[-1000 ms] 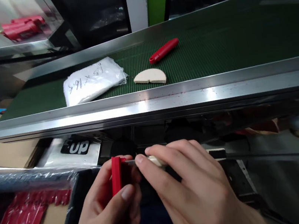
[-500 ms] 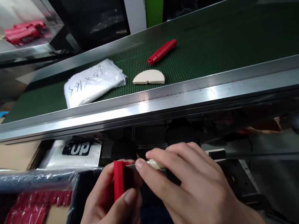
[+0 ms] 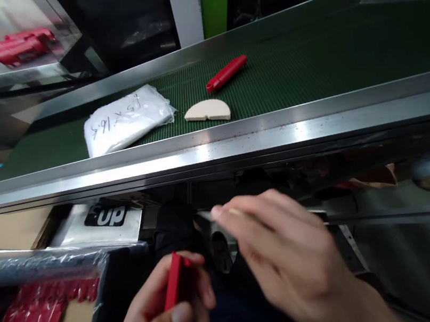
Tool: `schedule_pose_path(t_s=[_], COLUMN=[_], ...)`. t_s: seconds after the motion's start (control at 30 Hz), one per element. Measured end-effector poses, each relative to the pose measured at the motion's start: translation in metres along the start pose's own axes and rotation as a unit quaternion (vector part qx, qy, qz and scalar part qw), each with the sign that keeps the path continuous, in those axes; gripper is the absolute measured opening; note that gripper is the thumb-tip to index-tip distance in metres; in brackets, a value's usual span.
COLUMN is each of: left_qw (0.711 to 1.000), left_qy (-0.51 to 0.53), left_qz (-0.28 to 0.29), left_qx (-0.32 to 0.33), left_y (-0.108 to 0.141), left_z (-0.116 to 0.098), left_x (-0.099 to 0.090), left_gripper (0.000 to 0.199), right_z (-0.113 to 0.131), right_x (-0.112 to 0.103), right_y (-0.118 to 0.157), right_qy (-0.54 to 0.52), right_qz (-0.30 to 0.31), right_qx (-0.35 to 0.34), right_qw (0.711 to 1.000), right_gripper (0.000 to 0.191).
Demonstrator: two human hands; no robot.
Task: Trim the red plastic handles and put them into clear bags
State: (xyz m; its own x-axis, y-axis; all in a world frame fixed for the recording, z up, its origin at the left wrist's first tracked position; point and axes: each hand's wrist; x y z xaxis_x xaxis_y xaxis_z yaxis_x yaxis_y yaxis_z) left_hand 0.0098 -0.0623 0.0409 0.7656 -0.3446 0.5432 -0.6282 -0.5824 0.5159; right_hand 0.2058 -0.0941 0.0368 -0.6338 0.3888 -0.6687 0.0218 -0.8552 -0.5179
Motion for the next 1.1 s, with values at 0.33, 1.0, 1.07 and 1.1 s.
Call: schedule_pose_path(t_s=[0.33,1.0,1.07,1.1], left_qw=[0.995,0.977,0.973,0.968], left_qy=[0.045,0.153,0.171,0.182], left_qz=[0.089,0.133,0.149,0.164], left_qx=[-0.019,-0.059,-0.054,-0.051], left_y=[-0.011,-0.003,-0.005,-0.007], left_z=[-0.003,-0.006,-0.002,0.002], left_x=[-0.012,-0.009,-0.011,-0.013], left_gripper=[0.028,0.031,0.031,0.031], right_z=[0.021,0.014,0.015,0.015], right_x=[0.005,0.005,0.005,0.005], right_y=[0.01,0.013,0.012,0.012], right_qy=[-0.029,-0.063,-0.061,-0.059], right_qz=[0.049,0.025,0.031,0.04], right_qx=[-0.033,-0.034,-0.036,-0.038], right_qw=[0.998,0.997,0.997,0.997], right_gripper=[0.037,0.036,0.033,0.032])
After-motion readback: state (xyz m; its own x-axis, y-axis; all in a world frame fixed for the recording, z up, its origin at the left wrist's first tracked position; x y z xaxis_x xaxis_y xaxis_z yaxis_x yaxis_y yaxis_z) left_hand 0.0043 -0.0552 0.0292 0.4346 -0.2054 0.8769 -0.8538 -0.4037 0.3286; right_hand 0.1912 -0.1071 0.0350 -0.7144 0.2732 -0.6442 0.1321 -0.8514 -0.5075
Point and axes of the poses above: each hand's wrist, its own y-axis away from the middle knuckle, its own x-axis out of the palm, z = x × y, and after that the axes turned 4 degrees about -y, right-handed
